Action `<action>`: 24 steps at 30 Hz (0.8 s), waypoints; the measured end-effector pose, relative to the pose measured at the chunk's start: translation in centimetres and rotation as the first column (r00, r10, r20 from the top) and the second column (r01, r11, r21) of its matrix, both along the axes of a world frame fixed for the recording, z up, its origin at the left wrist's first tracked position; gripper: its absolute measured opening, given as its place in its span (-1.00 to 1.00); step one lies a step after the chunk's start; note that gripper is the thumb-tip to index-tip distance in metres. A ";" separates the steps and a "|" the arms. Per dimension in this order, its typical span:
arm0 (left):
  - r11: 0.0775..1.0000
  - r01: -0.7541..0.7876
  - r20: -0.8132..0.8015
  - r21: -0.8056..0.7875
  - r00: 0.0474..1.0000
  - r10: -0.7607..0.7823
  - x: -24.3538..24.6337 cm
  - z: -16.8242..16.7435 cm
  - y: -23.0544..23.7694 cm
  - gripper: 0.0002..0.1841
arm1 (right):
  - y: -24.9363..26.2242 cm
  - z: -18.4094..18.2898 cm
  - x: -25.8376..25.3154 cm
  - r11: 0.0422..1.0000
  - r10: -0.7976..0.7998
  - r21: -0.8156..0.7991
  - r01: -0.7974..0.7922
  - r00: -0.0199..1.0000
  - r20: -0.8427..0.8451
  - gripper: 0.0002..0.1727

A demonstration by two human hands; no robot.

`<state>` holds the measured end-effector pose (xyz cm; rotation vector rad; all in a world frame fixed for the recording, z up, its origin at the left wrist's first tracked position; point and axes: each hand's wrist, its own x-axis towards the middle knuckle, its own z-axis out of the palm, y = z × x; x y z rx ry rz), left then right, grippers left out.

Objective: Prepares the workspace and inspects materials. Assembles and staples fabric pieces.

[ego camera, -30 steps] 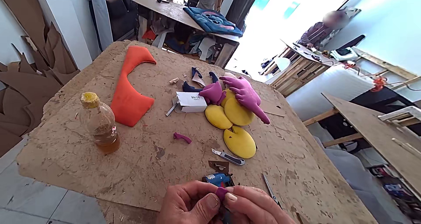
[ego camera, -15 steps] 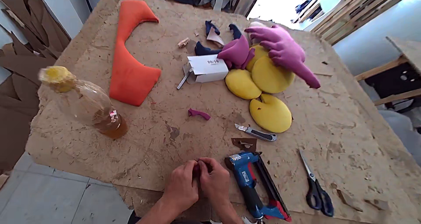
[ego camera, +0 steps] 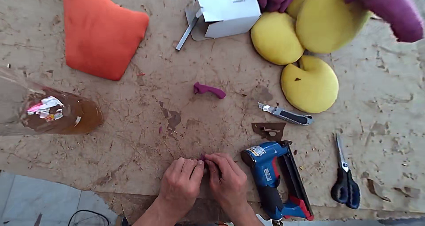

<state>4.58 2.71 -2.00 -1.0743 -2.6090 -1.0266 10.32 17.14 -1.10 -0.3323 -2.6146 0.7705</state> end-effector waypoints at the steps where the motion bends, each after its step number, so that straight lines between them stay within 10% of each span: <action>1: 1.000 -0.005 0.001 -0.006 1.000 0.005 0.1 0.1 0.1 -0.83 | 0.1 -0.2 0.1 1.000 0.012 -0.008 -0.013 1.000 -0.013 -0.85; 15: 0.978 0.202 0.235 -0.052 0.954 -0.184 -2.5 1.0 -0.1 -0.61 | -0.6 1.5 2.3 0.986 0.141 0.069 -0.151 0.980 0.139 -0.64; 20: 0.962 0.264 0.156 -0.063 0.955 -0.252 -2.8 0.7 -0.5 -0.70 | 2.0 5.1 3.9 0.967 0.236 -0.155 -0.203 0.942 0.237 -0.71; 24: 0.964 0.264 0.077 -0.033 0.962 -0.261 -2.5 0.4 -0.6 -0.71 | 5.6 9.4 7.6 0.983 -0.179 0.094 0.156 0.922 0.344 -0.62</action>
